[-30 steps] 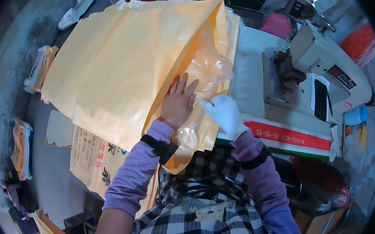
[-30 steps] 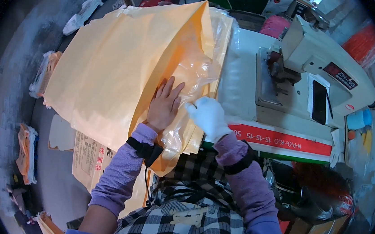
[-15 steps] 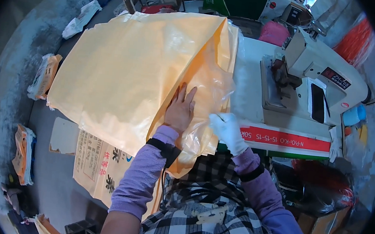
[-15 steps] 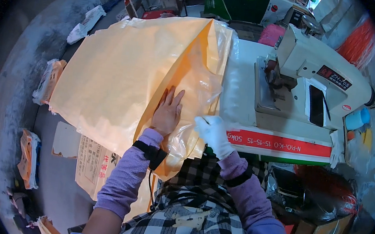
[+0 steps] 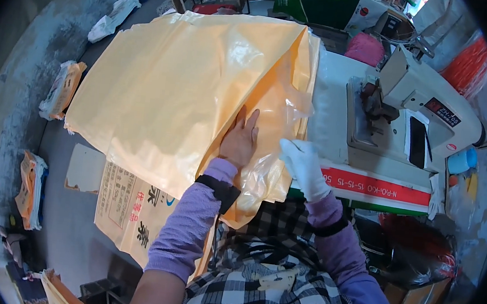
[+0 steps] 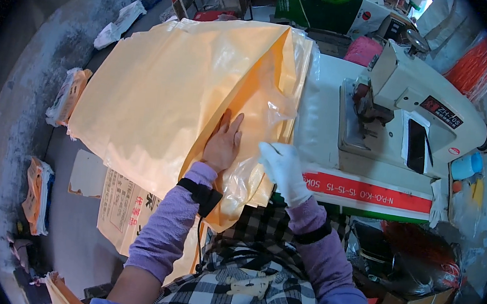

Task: The recorder is sewing industrial sacks/bags using a heavy-duty sewing machine.

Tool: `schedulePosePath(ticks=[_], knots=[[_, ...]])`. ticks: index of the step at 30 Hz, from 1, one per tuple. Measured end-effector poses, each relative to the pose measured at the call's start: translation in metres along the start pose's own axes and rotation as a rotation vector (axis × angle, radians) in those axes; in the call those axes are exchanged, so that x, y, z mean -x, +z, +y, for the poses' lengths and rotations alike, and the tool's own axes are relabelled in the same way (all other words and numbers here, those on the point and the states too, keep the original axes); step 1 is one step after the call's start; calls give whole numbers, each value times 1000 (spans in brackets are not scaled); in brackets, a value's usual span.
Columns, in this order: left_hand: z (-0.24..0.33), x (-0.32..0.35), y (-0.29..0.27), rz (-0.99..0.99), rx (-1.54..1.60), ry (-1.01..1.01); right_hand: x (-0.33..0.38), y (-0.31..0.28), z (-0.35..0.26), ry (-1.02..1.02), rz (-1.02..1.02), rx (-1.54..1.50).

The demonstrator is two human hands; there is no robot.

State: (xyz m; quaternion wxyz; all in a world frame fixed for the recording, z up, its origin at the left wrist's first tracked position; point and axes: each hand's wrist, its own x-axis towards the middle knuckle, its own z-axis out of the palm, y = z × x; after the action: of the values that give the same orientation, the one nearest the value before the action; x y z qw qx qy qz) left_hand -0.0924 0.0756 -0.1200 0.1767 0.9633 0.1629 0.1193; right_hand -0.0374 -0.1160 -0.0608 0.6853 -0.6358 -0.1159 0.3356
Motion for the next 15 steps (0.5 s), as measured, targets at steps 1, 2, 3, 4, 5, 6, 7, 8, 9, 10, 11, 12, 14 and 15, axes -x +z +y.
schedulePosePath(ticks=[1,2,3,4,5,6,7,8,9,10,11,12,14,15], knots=[[-7,3,-1,80,-56,58,2,7,-16,-33,-70,53],[-13,6,-5,160,-112,123,4,11,-25,-72,-133,105],[-8,10,-23,159,-115,130,2,9,-23,-76,-129,99],[12,16,-54,48,256,239,0,-3,-20,-266,-2,141],[34,26,-84,-75,627,339,-1,-17,-17,-453,127,188],[50,53,-111,47,684,349,1,-33,-11,-453,149,187],[41,80,-136,190,555,513,2,-47,-2,-285,130,248],[30,109,-147,341,485,479,3,-58,4,-117,112,314],[3,139,-151,446,432,356,6,-54,6,-119,103,311],[-29,167,-143,549,369,226,8,-43,12,-11,29,371],[-55,186,-123,554,357,217,8,-34,16,94,-41,435],[-87,197,-89,667,480,-171,0,-33,25,92,-52,435],[-144,245,-81,670,853,-648,-11,-13,30,-471,29,829],[-150,247,-61,666,875,-719,-34,-21,60,-579,65,916]])
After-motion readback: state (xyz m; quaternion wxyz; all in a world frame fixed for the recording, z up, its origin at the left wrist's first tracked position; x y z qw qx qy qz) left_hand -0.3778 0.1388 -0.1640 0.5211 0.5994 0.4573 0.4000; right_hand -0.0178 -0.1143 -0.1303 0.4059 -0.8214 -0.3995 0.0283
